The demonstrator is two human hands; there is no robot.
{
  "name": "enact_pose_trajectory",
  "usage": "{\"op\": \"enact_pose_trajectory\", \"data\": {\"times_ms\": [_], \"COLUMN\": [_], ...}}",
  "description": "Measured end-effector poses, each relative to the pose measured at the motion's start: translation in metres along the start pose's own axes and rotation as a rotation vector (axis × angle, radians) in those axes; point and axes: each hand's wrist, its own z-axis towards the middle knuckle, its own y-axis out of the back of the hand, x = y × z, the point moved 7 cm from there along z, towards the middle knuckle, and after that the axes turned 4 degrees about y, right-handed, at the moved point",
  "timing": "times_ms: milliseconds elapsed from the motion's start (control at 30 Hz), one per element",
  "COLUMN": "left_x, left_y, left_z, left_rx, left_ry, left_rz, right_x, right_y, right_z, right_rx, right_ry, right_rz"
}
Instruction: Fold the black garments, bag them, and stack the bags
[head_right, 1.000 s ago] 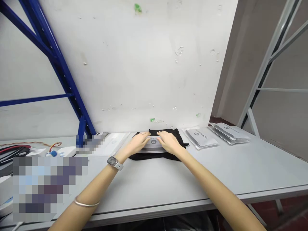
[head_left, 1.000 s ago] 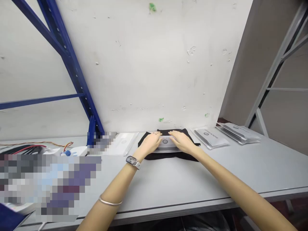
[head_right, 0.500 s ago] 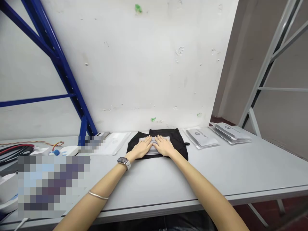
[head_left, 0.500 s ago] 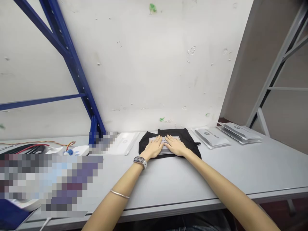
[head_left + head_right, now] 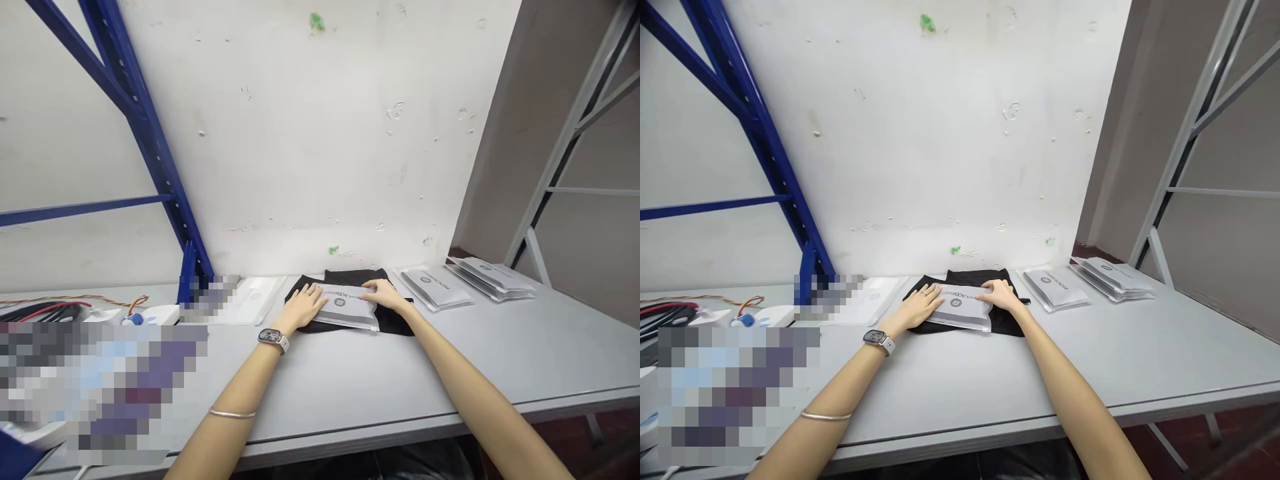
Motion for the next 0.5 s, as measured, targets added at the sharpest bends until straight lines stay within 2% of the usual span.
{"op": "enact_pose_trajectory", "data": {"times_ms": [133,233,267,367,433,500], "left_x": [0.004,0.008,0.009,0.007,-0.002,-0.012], "left_y": [0.01,0.013,0.013,0.011,0.01,0.013], "left_z": [-0.003,-0.004,-0.004,-0.006,-0.009,-0.013], "left_rx": [-0.035,-0.023,-0.013,0.064,0.155,0.241], "left_ry": [0.039,0.069,0.081,0.038,-0.063,-0.153], "left_rz": [-0.025,-0.072,-0.093,-0.137,-0.163,-0.194], "right_x": [0.001,-0.009,-0.016,-0.051,-0.086,-0.124], "right_y": [0.01,0.039,0.053,0.109,0.144,0.167], "right_z": [-0.004,-0.008,-0.01,-0.024,-0.041,-0.06], "right_rx": [0.062,-0.02,-0.083,-0.385,-0.627,-0.841], "right_ry": [-0.002,-0.068,-0.087,-0.121,-0.162,-0.231], "right_rz": [0.38,0.629,0.692,0.832,0.893,0.882]}}
